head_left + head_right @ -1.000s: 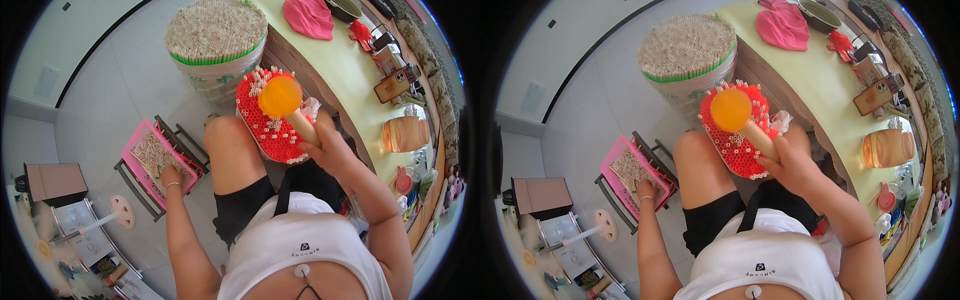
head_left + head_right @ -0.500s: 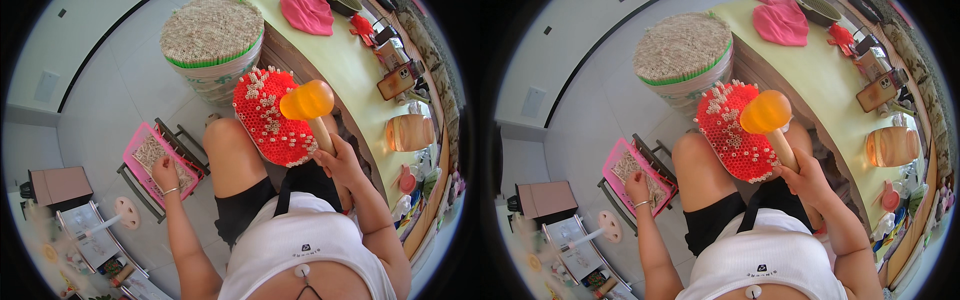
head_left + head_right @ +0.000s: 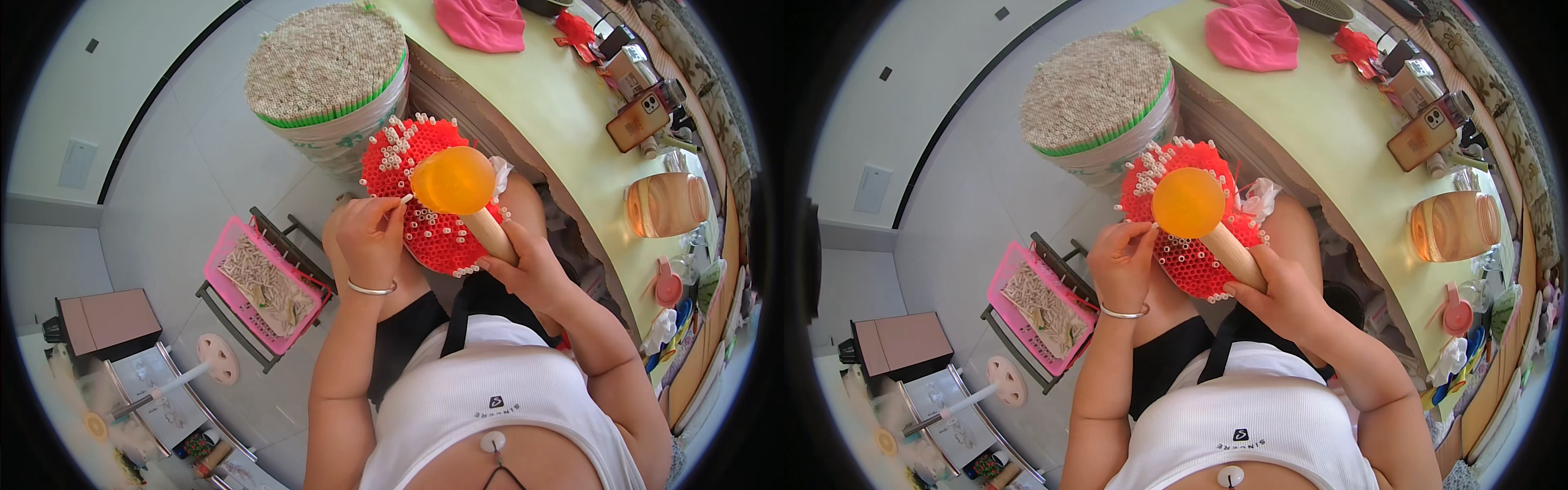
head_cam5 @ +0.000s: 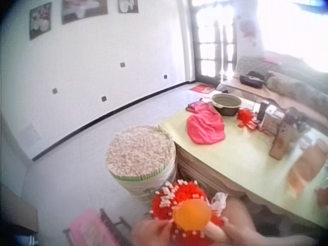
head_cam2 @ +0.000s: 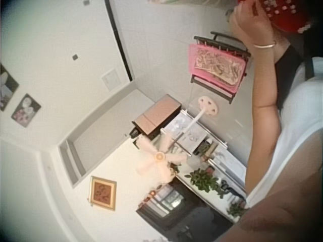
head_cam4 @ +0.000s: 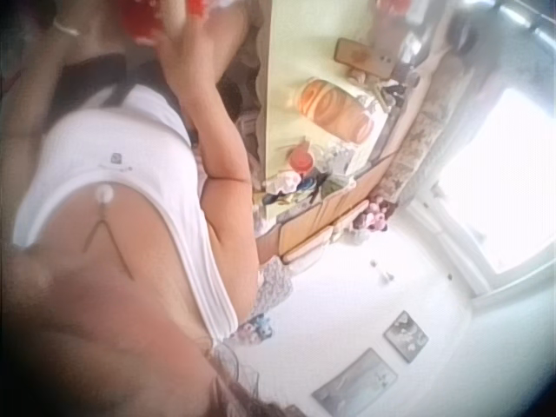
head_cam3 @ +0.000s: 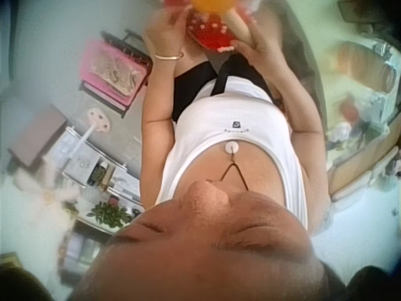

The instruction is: The person constructs a beaded decorative object by picking up small white beads and using a mallet to hammer them into a red honeycomb-style form held in their lap.

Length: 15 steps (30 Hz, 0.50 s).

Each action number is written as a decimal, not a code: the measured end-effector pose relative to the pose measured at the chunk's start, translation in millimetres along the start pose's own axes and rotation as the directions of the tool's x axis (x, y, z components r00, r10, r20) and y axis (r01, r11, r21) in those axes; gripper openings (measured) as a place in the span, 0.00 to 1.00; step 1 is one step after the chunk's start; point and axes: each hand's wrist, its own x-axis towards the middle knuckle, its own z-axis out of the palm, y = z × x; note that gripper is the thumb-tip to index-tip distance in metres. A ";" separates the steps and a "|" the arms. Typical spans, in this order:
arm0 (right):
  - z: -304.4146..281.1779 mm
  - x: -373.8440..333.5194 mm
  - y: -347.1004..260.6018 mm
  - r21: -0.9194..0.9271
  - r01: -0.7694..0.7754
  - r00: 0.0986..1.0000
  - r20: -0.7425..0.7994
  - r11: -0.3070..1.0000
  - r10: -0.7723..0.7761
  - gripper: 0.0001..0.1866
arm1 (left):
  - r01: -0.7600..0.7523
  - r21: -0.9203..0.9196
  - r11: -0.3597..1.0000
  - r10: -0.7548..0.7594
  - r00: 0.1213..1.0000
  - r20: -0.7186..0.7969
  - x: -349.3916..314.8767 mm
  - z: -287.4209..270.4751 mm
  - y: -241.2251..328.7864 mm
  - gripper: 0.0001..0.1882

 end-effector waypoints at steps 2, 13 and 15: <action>0.1 1.7 -2.2 -0.022 -0.024 1.000 0.008 0.999 0.024 0.17 | -0.084 0.052 0.995 0.084 0.996 0.004 0.8 0.6 -0.8 0.05; 10.6 17.1 -14.5 -0.335 0.098 0.993 -0.030 0.937 -0.114 0.17 | -0.160 0.211 0.964 0.160 0.987 0.018 4.4 3.3 4.1 0.03; 1.0 25.3 -27.2 -0.346 0.074 0.997 0.024 0.935 -0.070 0.18 | -0.112 0.162 0.980 0.115 0.993 -0.007 0.9 5.5 -1.7 0.03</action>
